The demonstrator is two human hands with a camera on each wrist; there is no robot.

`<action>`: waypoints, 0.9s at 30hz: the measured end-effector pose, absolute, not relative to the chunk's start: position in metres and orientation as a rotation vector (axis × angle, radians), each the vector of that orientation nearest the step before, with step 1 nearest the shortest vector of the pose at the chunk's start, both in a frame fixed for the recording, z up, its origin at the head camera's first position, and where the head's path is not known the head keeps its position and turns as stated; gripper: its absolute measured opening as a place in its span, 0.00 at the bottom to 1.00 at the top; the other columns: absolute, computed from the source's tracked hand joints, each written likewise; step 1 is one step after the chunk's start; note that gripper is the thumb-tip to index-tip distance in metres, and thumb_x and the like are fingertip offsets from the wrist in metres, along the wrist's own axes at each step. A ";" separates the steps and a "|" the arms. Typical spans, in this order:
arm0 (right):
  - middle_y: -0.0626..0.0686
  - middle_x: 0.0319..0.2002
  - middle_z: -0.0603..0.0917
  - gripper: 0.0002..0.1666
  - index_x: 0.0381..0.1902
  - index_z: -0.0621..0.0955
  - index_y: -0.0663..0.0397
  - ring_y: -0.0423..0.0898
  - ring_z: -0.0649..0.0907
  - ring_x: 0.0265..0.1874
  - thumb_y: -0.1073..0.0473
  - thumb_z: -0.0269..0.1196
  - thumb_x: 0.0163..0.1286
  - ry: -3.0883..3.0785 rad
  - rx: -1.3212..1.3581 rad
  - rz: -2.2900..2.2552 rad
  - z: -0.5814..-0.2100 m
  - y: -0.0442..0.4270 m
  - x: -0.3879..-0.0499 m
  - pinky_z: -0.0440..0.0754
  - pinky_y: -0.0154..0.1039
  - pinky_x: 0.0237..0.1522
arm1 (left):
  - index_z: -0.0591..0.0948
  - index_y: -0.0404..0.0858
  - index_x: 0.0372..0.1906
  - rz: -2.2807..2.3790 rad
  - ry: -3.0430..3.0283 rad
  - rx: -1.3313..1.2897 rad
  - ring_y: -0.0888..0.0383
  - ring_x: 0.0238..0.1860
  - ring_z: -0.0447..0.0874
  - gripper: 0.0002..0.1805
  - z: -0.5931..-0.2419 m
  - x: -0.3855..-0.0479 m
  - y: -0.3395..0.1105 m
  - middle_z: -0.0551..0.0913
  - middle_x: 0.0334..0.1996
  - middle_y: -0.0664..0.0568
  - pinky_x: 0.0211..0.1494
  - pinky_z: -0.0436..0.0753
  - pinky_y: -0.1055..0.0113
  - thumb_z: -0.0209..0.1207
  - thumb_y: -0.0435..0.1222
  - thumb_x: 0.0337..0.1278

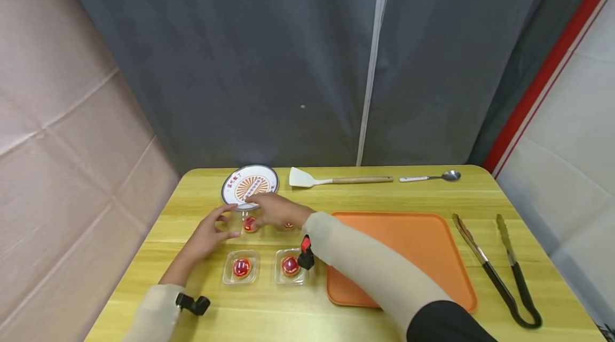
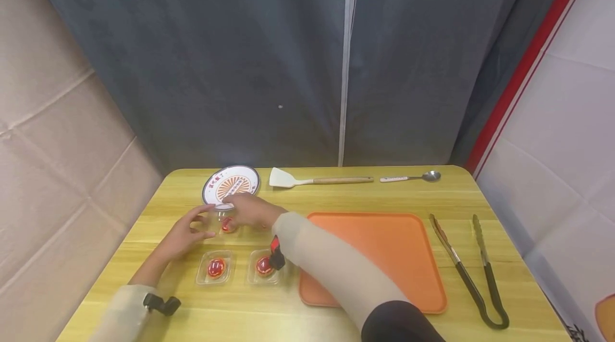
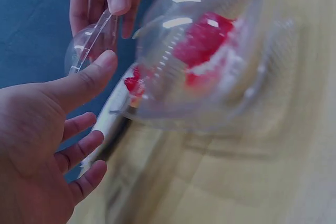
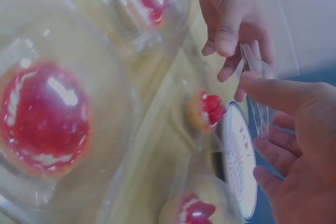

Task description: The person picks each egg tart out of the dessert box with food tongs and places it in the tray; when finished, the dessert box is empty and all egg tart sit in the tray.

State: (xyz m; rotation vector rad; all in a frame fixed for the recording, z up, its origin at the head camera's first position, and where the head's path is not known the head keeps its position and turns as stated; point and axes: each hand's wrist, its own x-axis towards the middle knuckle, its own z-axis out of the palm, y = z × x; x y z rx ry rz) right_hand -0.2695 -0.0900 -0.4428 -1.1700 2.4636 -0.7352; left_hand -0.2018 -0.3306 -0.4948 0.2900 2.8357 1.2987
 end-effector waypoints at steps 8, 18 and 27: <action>0.56 0.71 0.76 0.41 0.74 0.70 0.57 0.49 0.77 0.69 0.49 0.71 0.70 2.219 -1.101 -1.067 -0.428 -0.089 -0.271 0.74 0.34 0.69 | 0.75 0.38 0.70 1.355 2.922 0.310 0.42 0.61 0.77 0.28 -0.466 -0.196 -0.334 0.78 0.64 0.40 0.56 0.84 0.60 0.66 0.37 0.68; 0.61 0.62 0.81 0.28 0.71 0.71 0.65 0.56 0.81 0.63 0.56 0.59 0.80 1.635 -0.642 -1.501 -0.425 -0.078 -0.273 0.77 0.49 0.69 | 0.62 0.41 0.80 1.210 3.268 0.666 0.47 0.53 0.85 0.55 -0.452 -0.188 -0.317 0.81 0.62 0.41 0.49 0.89 0.50 0.78 0.28 0.45; 0.66 0.66 0.78 0.29 0.72 0.70 0.64 0.56 0.81 0.64 0.50 0.52 0.84 1.318 -0.435 -1.610 -0.430 -0.070 -0.279 0.79 0.47 0.67 | 0.62 0.40 0.79 0.662 3.483 0.910 0.44 0.46 0.85 0.60 -0.458 -0.186 -0.311 0.79 0.54 0.41 0.46 0.89 0.47 0.82 0.32 0.37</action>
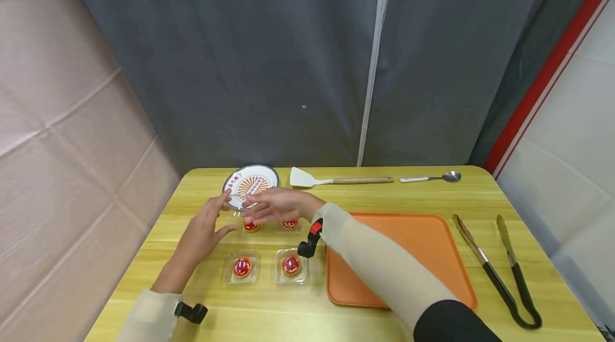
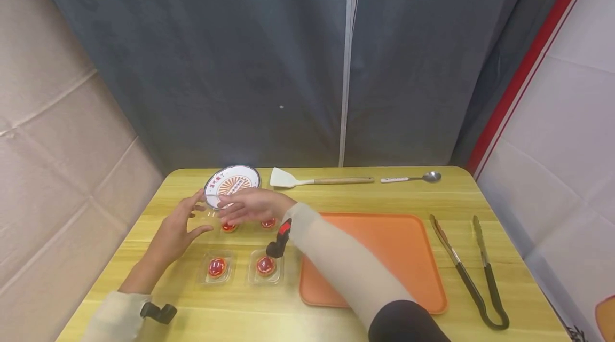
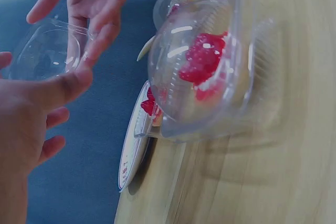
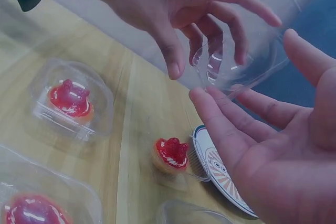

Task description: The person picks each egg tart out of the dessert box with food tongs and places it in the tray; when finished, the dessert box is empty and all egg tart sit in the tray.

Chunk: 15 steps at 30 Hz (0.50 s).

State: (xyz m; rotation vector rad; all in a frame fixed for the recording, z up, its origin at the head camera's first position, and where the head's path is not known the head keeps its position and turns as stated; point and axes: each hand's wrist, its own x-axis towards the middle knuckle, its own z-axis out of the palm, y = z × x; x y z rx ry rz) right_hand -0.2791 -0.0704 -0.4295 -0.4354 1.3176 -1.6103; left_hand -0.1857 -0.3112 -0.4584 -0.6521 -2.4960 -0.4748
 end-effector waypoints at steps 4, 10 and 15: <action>0.65 0.64 0.81 0.30 0.70 0.72 0.65 0.56 0.83 0.62 0.47 0.52 0.84 1.285 -0.403 -1.616 -0.430 -0.071 -0.279 0.78 0.49 0.68 | 0.63 0.38 0.79 -0.427 -2.483 -0.648 0.48 0.41 0.85 0.58 -0.459 -0.187 -0.311 0.79 0.47 0.43 0.41 0.89 0.50 0.81 0.30 0.38; 0.66 0.65 0.79 0.31 0.74 0.68 0.65 0.58 0.83 0.61 0.53 0.56 0.82 1.420 -0.488 -1.650 -0.432 -0.077 -0.275 0.80 0.49 0.66 | 0.60 0.40 0.81 -0.546 -2.578 -0.593 0.55 0.39 0.79 0.57 -0.457 -0.192 -0.319 0.74 0.39 0.50 0.39 0.88 0.55 0.79 0.30 0.45; 0.64 0.71 0.74 0.47 0.80 0.62 0.58 0.54 0.83 0.61 0.58 0.71 0.69 2.028 -0.924 -1.442 -0.433 -0.084 -0.265 0.83 0.37 0.60 | 0.59 0.40 0.81 -0.847 -2.758 -0.552 0.56 0.36 0.77 0.54 -0.451 -0.194 -0.329 0.73 0.35 0.51 0.40 0.88 0.59 0.77 0.33 0.51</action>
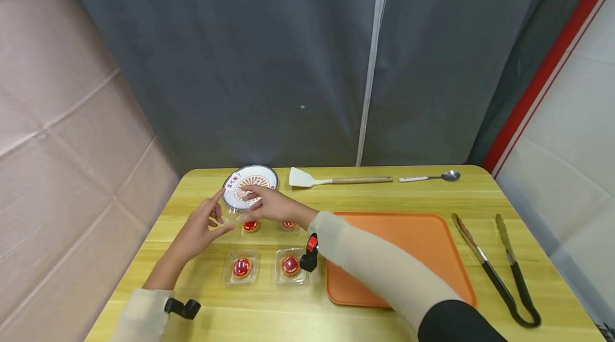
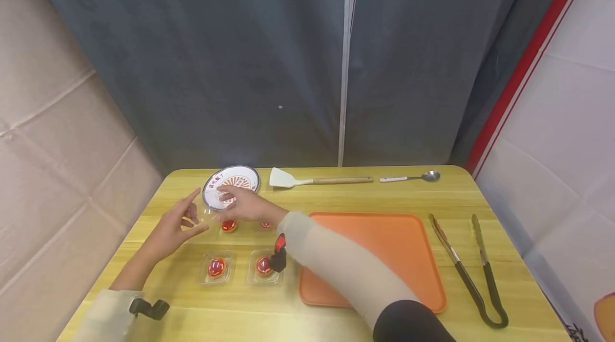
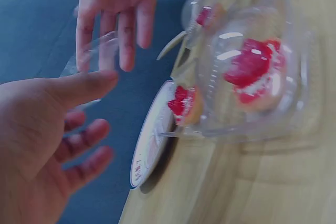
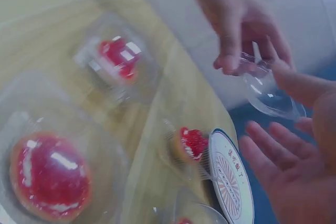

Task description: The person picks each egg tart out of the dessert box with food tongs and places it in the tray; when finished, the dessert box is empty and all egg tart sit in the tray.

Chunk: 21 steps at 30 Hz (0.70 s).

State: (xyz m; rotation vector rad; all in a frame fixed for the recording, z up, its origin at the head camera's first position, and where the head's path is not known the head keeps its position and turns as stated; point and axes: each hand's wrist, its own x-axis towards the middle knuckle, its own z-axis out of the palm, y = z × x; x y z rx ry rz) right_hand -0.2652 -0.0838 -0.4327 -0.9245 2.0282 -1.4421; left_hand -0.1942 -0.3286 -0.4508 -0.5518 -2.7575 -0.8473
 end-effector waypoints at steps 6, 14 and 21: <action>0.56 0.71 0.74 0.56 0.81 0.61 0.52 0.45 0.82 0.60 0.52 0.77 0.62 2.499 -1.168 -1.037 -0.437 -0.091 -0.254 0.78 0.32 0.62 | 0.59 0.39 0.81 -1.166 -2.881 -0.484 0.57 0.36 0.76 0.52 -0.449 -0.195 -0.336 0.74 0.35 0.49 0.37 0.85 0.68 0.75 0.38 0.56; 0.55 0.71 0.75 0.56 0.80 0.62 0.54 0.44 0.81 0.61 0.49 0.77 0.62 2.538 -1.142 -0.989 -0.450 -0.108 -0.251 0.77 0.32 0.65 | 0.60 0.34 0.78 -1.307 -2.877 -0.364 0.58 0.38 0.78 0.47 -0.456 -0.190 -0.351 0.75 0.43 0.40 0.37 0.84 0.68 0.74 0.35 0.58; 0.50 0.74 0.72 0.56 0.80 0.64 0.49 0.44 0.73 0.71 0.38 0.75 0.61 2.628 -1.086 -0.829 -0.461 -0.137 -0.248 0.72 0.37 0.72 | 0.59 0.28 0.78 -1.482 -2.851 -0.347 0.58 0.41 0.77 0.46 -0.464 -0.187 -0.375 0.73 0.47 0.38 0.36 0.84 0.70 0.71 0.30 0.59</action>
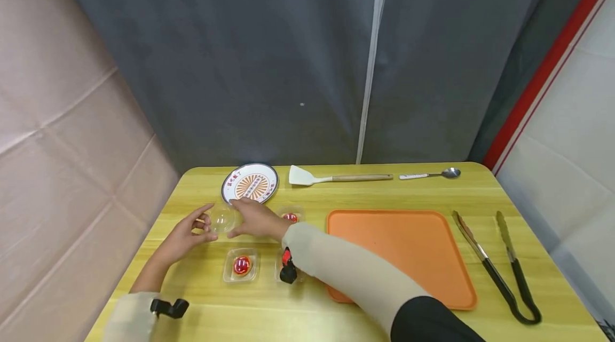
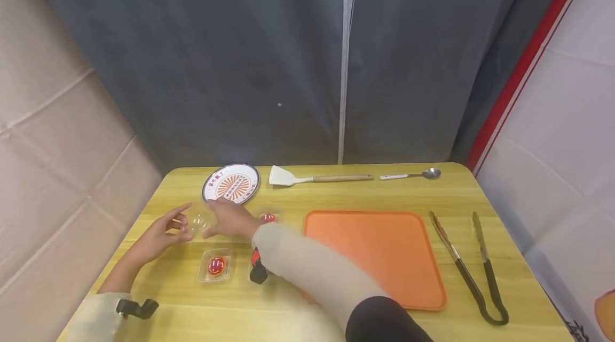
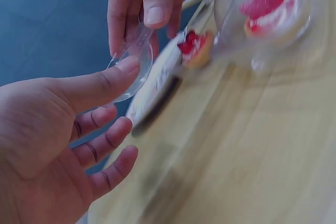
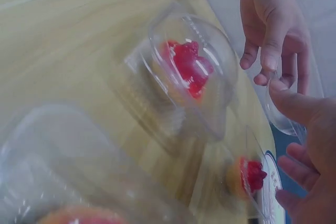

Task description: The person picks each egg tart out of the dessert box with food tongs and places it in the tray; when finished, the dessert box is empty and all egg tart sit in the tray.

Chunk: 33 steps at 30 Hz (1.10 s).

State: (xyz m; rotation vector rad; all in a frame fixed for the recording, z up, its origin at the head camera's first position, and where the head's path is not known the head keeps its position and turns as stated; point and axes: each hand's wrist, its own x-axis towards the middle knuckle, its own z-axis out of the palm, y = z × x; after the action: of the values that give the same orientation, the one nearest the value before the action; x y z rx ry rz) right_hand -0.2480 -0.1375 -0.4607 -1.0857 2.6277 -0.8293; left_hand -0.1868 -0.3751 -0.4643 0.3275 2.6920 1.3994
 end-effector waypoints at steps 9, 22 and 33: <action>0.45 0.76 0.69 0.59 0.80 0.64 0.40 0.45 0.66 0.76 0.27 0.71 0.57 2.777 -0.991 -0.543 -0.469 -0.158 -0.246 0.56 0.56 0.80 | 0.61 0.25 0.77 1.349 2.664 0.330 0.54 0.45 0.77 0.45 -0.482 -0.195 -0.394 0.75 0.52 0.37 0.38 0.82 0.72 0.71 0.30 0.59; 0.45 0.77 0.67 0.56 0.79 0.67 0.35 0.46 0.61 0.79 0.26 0.71 0.57 2.810 -0.906 -0.482 -0.474 -0.160 -0.243 0.52 0.65 0.79 | 0.61 0.26 0.77 1.380 2.619 0.270 0.55 0.42 0.72 0.46 -0.494 -0.199 -0.401 0.73 0.53 0.36 0.35 0.78 0.73 0.72 0.29 0.57; 0.42 0.77 0.68 0.56 0.78 0.67 0.36 0.44 0.64 0.78 0.26 0.71 0.57 2.827 -0.911 -0.441 -0.478 -0.161 -0.243 0.52 0.66 0.79 | 0.60 0.24 0.77 1.338 2.649 0.273 0.54 0.42 0.71 0.47 -0.497 -0.198 -0.399 0.73 0.53 0.36 0.38 0.76 0.73 0.73 0.30 0.57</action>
State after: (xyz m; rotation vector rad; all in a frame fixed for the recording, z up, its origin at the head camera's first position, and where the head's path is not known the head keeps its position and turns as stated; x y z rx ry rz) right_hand -0.2434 -0.1609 -0.4782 -0.9113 2.8274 -0.4409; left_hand -0.1981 -0.3994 -0.4969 0.2731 2.6491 1.3380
